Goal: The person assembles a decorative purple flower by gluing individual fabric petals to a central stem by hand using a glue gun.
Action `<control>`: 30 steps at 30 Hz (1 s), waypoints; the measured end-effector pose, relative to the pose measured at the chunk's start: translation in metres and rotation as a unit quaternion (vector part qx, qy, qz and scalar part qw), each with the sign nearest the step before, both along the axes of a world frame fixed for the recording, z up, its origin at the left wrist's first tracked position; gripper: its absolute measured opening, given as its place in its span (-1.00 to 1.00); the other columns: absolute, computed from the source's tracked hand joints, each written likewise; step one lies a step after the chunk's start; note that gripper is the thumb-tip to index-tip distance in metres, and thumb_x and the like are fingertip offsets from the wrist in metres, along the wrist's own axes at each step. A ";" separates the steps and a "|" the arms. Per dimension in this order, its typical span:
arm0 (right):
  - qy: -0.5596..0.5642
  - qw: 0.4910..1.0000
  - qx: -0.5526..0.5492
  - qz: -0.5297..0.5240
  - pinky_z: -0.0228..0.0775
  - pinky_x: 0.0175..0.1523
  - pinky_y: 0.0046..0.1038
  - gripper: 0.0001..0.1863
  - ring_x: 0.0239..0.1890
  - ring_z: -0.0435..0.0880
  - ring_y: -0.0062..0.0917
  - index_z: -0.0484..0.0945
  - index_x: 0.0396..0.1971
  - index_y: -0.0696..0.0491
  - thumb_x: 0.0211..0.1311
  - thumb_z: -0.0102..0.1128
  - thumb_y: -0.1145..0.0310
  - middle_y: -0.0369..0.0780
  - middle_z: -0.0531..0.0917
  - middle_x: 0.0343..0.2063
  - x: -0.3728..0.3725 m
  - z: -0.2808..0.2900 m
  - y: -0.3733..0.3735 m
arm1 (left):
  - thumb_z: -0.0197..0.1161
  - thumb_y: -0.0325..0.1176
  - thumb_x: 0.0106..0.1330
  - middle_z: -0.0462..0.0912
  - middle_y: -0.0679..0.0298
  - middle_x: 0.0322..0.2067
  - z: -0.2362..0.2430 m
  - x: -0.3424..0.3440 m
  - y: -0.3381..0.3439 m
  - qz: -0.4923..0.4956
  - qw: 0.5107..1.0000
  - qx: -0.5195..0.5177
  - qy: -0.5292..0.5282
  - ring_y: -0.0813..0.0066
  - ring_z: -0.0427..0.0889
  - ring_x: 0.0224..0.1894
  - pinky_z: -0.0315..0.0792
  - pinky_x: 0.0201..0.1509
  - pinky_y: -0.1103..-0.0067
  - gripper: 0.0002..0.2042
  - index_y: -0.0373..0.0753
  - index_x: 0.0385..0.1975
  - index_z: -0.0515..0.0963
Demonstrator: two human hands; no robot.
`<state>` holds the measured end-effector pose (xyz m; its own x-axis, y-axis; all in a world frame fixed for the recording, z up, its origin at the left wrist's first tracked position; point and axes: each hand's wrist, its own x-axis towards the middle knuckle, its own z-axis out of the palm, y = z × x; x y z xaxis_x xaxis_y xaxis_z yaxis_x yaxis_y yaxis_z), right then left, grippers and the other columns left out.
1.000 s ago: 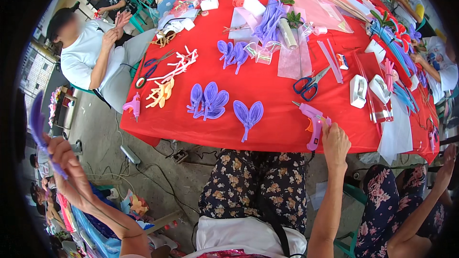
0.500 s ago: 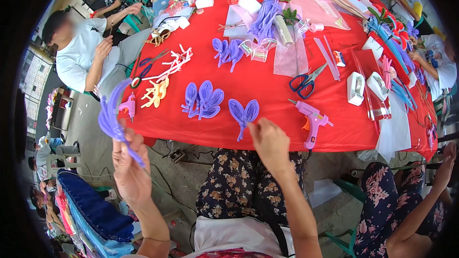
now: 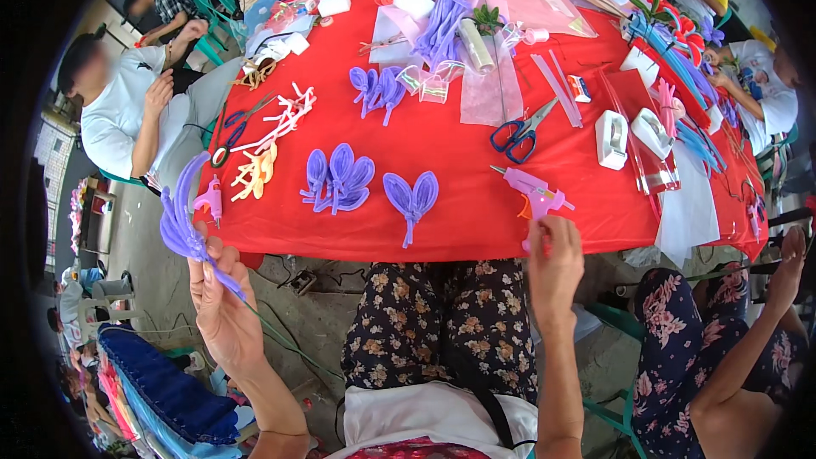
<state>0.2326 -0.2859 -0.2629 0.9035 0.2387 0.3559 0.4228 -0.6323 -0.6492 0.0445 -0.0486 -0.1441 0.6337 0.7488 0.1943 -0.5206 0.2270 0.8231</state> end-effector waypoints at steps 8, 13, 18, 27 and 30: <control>-0.003 0.999 -0.027 -0.036 0.33 -0.37 -0.30 -0.71 -0.41 0.48 -0.18 0.37 -0.26 0.15 -0.04 0.18 0.48 -0.07 0.46 -0.41 -0.016 -0.038 -0.007 | 0.11 -0.54 0.14 0.39 0.29 -0.27 0.005 0.018 -0.011 -0.034 0.999 -0.015 -0.010 0.65 0.37 -0.29 0.28 -0.28 0.76 -0.55 -0.42 0.05 0.21; -0.012 1.000 -0.003 -0.016 0.33 -0.39 -0.31 -0.73 -0.43 0.49 -0.18 0.38 -0.25 0.19 -0.01 0.14 0.53 -0.06 0.46 -0.44 -0.007 -0.041 -0.001 | 0.11 -0.56 0.12 0.48 0.26 -0.33 0.005 0.030 -0.023 -0.037 0.998 -0.044 0.004 0.57 0.44 -0.26 0.34 -0.14 0.63 -0.72 -0.37 -0.13 0.37; -0.062 0.998 0.031 -0.009 0.33 -0.40 -0.32 -0.77 -0.42 0.50 -0.19 0.40 -0.29 0.20 -0.01 0.14 0.55 -0.05 0.48 -0.42 -0.008 -0.047 -0.003 | 0.12 -0.53 0.12 0.36 0.32 -0.30 0.004 0.034 -0.026 -0.061 0.996 -0.048 0.048 0.66 0.31 -0.32 0.24 -0.26 0.77 -0.54 -0.41 0.05 0.21; -0.012 0.999 -0.042 -0.018 0.32 -0.38 -0.33 -0.81 -0.42 0.50 -0.21 0.41 -0.35 0.18 0.02 0.14 0.47 -0.06 0.48 -0.46 -0.009 -0.020 -0.001 | 0.10 -0.55 0.13 0.41 0.29 -0.26 -0.003 0.034 -0.022 -0.058 0.997 -0.024 0.047 0.62 0.39 -0.26 0.31 -0.19 0.72 -0.56 -0.40 0.05 0.22; -0.126 0.988 -0.090 -0.023 0.30 -0.38 -0.34 -0.84 -0.44 0.49 -0.24 0.43 -0.42 0.18 0.02 0.15 0.44 -0.07 0.47 -0.51 -0.009 -0.004 0.005 | 0.09 -0.57 0.14 0.50 0.24 -0.32 0.003 0.029 -0.010 0.012 1.000 -0.002 0.015 0.53 0.46 -0.28 0.36 -0.15 0.62 -0.76 -0.39 -0.17 0.39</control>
<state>0.2237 -0.2806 -0.2670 0.8032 0.2792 0.5263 0.5246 -0.7502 -0.4026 0.0732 -0.0585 -0.1414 0.6206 0.7651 0.1721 -0.5011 0.2181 0.8374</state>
